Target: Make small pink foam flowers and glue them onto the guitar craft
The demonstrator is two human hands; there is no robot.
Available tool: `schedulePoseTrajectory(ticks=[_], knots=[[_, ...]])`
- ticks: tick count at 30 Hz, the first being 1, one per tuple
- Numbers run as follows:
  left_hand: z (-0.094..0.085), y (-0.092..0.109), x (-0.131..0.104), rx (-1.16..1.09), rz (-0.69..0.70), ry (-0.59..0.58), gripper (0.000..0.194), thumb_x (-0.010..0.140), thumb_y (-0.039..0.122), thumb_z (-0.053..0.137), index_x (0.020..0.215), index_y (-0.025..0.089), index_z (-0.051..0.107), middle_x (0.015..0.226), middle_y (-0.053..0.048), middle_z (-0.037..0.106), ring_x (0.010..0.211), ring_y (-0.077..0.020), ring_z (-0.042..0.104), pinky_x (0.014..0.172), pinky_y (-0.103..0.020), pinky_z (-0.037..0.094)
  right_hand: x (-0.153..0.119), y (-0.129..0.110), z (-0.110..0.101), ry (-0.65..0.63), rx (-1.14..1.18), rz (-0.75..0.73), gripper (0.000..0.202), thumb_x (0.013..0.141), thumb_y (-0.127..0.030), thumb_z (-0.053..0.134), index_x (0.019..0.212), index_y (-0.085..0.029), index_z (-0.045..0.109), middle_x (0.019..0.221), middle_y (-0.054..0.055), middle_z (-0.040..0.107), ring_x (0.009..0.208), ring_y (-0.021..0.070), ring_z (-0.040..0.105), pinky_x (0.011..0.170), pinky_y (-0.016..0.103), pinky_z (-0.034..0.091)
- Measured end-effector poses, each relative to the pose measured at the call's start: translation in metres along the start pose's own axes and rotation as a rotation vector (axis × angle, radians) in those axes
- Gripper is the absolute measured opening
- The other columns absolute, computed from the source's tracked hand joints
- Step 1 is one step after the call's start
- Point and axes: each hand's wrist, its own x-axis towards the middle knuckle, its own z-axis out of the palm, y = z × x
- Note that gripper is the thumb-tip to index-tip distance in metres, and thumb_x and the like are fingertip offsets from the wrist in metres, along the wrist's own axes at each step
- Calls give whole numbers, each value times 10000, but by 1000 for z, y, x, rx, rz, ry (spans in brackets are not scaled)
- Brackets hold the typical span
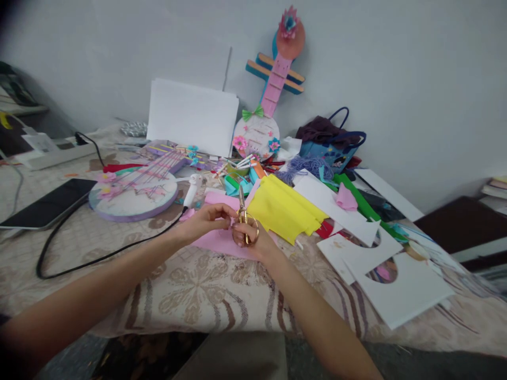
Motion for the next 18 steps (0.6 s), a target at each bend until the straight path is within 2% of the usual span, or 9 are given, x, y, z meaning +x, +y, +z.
schedulePoseTrajectory(ticks=[4, 6, 9, 12, 15, 18], knots=[[-1, 0, 0, -5, -8, -19, 160, 711, 206, 651, 847, 128, 620, 848, -40, 627, 759, -105, 552, 721, -248, 425, -1, -2, 3, -23, 63, 61, 147, 707, -217, 632, 689, -174, 492, 469, -87, 334, 391, 51, 285, 392, 196, 226], [-1, 0, 0, -26, -47, 1, 154, 709, 228, 656, 806, 121, 602, 807, -36, 623, 717, -98, 551, 689, -244, 428, -1, -2, 3, 3, 24, 51, 154, 731, -265, 623, 690, -174, 505, 461, -82, 347, 385, 53, 293, 391, 201, 223], [0, 1, 0, -64, -130, 89, 162, 703, 245, 656, 759, 120, 569, 714, -9, 598, 634, -80, 533, 632, -232, 426, -2, -2, 2, 151, -138, -45, 242, 805, -391, 550, 716, -166, 545, 457, -59, 408, 387, 66, 346, 398, 215, 240], [0, 2, 0, -65, -176, 110, 163, 696, 242, 658, 744, 124, 557, 652, 10, 577, 596, -71, 524, 609, -221, 421, -4, -4, 2, 268, -315, -128, 234, 792, -399, 575, 781, -166, 563, 470, -49, 468, 398, 73, 385, 410, 218, 257], [1, 0, -1, -56, -211, 56, 181, 684, 254, 675, 749, 128, 564, 658, 4, 589, 586, -72, 528, 594, -220, 418, -6, -5, 2, 243, -406, -122, 187, 751, -343, 623, 761, -173, 545, 463, -55, 481, 394, 76, 392, 408, 216, 253], [2, -2, 0, -124, -239, 87, 214, 717, 329, 655, 762, 136, 574, 658, -7, 595, 586, -82, 544, 604, -237, 430, -6, -4, 2, 232, -425, -111, 164, 750, -316, 608, 729, -177, 525, 450, -60, 469, 392, 80, 392, 409, 216, 258]])
